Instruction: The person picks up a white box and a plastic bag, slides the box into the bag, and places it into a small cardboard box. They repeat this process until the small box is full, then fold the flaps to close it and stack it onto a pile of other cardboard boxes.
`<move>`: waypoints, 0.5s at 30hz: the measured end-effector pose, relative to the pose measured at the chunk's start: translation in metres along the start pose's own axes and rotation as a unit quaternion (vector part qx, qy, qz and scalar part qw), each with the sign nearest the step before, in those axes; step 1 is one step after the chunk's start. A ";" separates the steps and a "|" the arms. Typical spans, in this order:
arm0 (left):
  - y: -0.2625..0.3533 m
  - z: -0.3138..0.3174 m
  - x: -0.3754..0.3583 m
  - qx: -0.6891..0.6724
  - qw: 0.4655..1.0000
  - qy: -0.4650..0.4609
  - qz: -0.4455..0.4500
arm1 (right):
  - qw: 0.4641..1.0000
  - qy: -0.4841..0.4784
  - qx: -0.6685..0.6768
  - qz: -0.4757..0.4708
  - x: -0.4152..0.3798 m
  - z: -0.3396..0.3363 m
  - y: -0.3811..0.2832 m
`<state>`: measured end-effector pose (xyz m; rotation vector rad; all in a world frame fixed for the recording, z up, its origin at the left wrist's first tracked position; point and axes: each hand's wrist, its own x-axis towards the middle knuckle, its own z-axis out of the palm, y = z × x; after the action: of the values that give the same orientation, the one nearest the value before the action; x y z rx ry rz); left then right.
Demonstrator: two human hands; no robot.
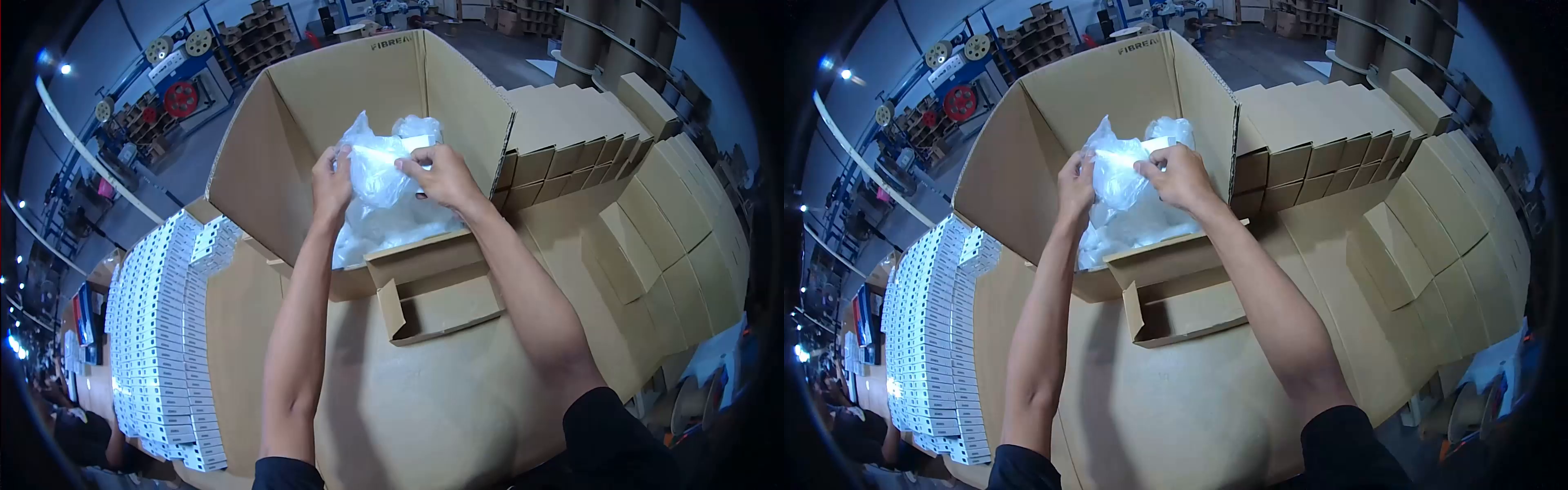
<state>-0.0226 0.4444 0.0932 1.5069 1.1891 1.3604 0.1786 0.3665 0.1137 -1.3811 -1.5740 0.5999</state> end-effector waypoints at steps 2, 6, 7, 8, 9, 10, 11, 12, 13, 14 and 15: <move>-0.008 -0.001 0.000 0.069 0.997 0.030 0.023 | 0.999 0.037 0.010 0.003 -0.001 0.004 0.006; 0.001 -0.011 0.003 0.157 0.980 0.119 -0.032 | 0.996 0.082 -0.029 0.009 -0.006 0.000 0.013; -0.001 -0.014 0.002 0.207 0.973 0.101 -0.017 | 0.996 0.088 -0.028 0.007 -0.008 -0.001 0.015; -0.001 -0.015 0.002 0.257 0.963 0.083 -0.002 | 0.996 0.077 -0.007 0.036 -0.008 -0.003 0.016; -0.007 -0.017 0.003 0.306 0.950 0.064 0.014 | 0.996 0.071 0.039 0.048 -0.010 -0.002 0.015; -0.012 -0.016 0.007 0.324 0.944 0.055 0.015 | 0.992 0.066 0.085 0.059 -0.011 -0.003 0.014; -0.016 -0.017 0.010 0.276 0.959 0.065 0.025 | 0.987 0.062 0.130 0.070 -0.012 -0.004 0.013; -0.006 -0.017 0.008 0.229 0.970 0.074 0.036 | 0.989 0.089 0.110 0.045 -0.012 -0.002 0.010; 0.007 -0.017 0.003 0.182 0.979 0.081 0.047 | 0.990 0.085 0.102 0.044 -0.013 -0.001 0.009; 0.033 -0.017 -0.010 0.214 0.973 0.085 0.031 | 0.991 0.081 0.093 0.042 -0.013 -0.001 0.008; 0.047 -0.016 -0.017 0.208 0.978 0.026 0.021 | 0.993 0.075 0.084 0.040 -0.013 0.000 0.007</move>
<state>-0.0321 0.4147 0.1354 1.8003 1.5537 1.2328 0.1813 0.3562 0.1041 -1.3342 -1.3234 0.6469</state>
